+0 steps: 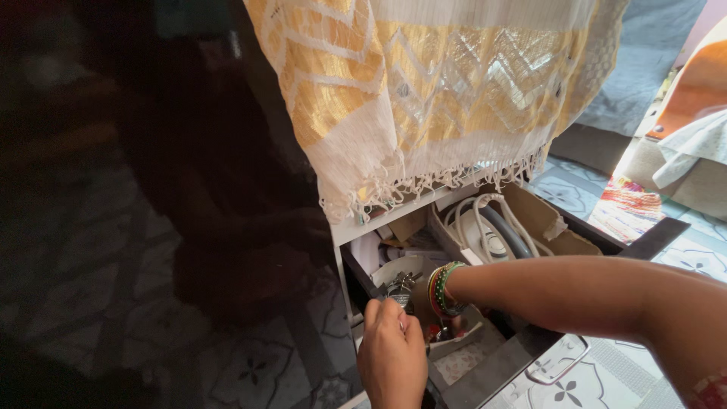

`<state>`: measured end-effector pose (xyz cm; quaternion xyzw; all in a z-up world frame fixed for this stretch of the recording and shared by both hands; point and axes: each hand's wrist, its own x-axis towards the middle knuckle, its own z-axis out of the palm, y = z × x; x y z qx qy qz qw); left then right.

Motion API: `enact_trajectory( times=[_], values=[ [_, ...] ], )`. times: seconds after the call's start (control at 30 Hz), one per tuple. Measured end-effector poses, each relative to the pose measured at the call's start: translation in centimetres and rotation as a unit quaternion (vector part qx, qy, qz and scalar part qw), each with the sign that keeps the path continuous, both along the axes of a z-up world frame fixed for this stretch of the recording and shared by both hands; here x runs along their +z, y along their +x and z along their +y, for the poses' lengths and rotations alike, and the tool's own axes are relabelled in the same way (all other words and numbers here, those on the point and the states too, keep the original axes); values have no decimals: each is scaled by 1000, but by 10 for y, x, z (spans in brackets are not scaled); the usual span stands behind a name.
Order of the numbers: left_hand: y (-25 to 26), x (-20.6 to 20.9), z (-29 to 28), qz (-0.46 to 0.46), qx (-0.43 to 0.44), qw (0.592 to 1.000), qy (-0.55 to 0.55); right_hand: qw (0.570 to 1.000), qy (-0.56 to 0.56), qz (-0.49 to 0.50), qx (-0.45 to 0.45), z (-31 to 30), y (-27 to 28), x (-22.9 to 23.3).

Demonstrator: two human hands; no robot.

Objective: The person opens a closet door, then uses a key to unlock and open two drawers, places the key inside, and closes the drawers and door. The person repeats the unlocking and closing sequence on the same drawers.

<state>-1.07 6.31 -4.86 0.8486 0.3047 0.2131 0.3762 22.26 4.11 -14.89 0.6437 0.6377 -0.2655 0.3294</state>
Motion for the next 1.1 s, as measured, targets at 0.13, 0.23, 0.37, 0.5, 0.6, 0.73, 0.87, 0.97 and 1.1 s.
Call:
enact_trajectory(
  times=[0.13, 0.23, 0.37, 0.5, 0.6, 0.73, 0.87, 0.97, 1.1],
  values=[
    [1, 1, 1, -29, 6, 999, 25, 984, 79, 36, -153, 12, -19, 36],
    [2, -2, -1, -66, 6, 997, 37, 877, 53, 290, -380, -5, -15, 80],
    [1, -9, 2, -109, -13, 994, 29, 832, 109, 341, -424, -36, -21, 130],
    [5, -6, 11, -171, -41, 984, 24, 729, 167, 455, -483, -53, -22, 172],
    [12, -6, 19, -49, 39, 993, -100, 699, 158, 527, -456, -59, -19, 190],
    [30, -16, 26, -255, -101, 947, -168, 697, 147, 554, -431, -65, -15, 197],
    [51, -27, 24, -358, -172, 886, -237, 700, 152, 555, -423, -70, -10, 199],
    [58, -29, 23, -371, -205, 815, -395, 689, 155, 570, -420, -74, -5, 201],
    [55, -22, 17, -304, -151, 828, -446, 687, 162, 568, -423, -75, -2, 197]
  ],
)
